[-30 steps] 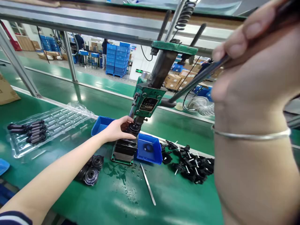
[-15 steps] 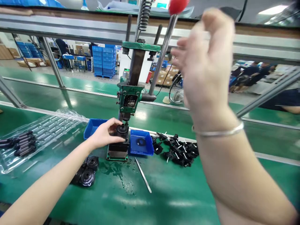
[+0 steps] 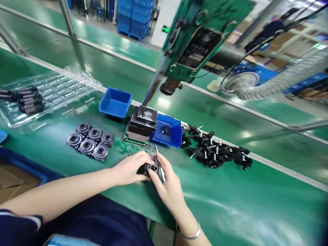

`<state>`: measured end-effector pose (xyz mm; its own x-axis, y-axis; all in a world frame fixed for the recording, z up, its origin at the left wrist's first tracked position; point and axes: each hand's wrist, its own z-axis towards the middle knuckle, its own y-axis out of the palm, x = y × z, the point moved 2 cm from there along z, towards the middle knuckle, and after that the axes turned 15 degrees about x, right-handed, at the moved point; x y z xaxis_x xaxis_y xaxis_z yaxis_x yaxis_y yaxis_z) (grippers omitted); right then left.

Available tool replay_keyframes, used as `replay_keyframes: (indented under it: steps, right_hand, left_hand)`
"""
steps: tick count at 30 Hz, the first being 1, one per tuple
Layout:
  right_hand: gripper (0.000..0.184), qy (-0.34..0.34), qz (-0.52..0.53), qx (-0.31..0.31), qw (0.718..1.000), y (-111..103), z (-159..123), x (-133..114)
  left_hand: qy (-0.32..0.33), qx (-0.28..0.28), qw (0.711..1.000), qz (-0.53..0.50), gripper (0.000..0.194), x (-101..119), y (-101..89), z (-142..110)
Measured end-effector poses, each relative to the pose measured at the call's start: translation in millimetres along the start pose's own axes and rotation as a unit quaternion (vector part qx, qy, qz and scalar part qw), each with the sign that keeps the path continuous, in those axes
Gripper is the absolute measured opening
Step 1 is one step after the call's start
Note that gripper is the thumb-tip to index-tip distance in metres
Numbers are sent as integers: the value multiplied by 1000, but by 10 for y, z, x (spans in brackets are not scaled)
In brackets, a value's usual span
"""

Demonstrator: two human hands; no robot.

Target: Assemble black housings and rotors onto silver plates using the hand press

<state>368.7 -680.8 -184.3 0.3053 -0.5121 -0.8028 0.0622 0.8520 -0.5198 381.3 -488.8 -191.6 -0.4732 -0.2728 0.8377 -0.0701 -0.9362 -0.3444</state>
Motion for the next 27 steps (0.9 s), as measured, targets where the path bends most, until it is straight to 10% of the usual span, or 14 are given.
replay_keyframes:
  steps: [17,27]
  right_hand:
    - [58,69,103,-34,992,92,-125,107]
    - [61,-7,0,-11,1000,96,-66,-57]
  left_hand:
    - [26,0,997,-74,36,-35,-86,68]
    - [62,-9,997,50,42,-5,-50,-26]
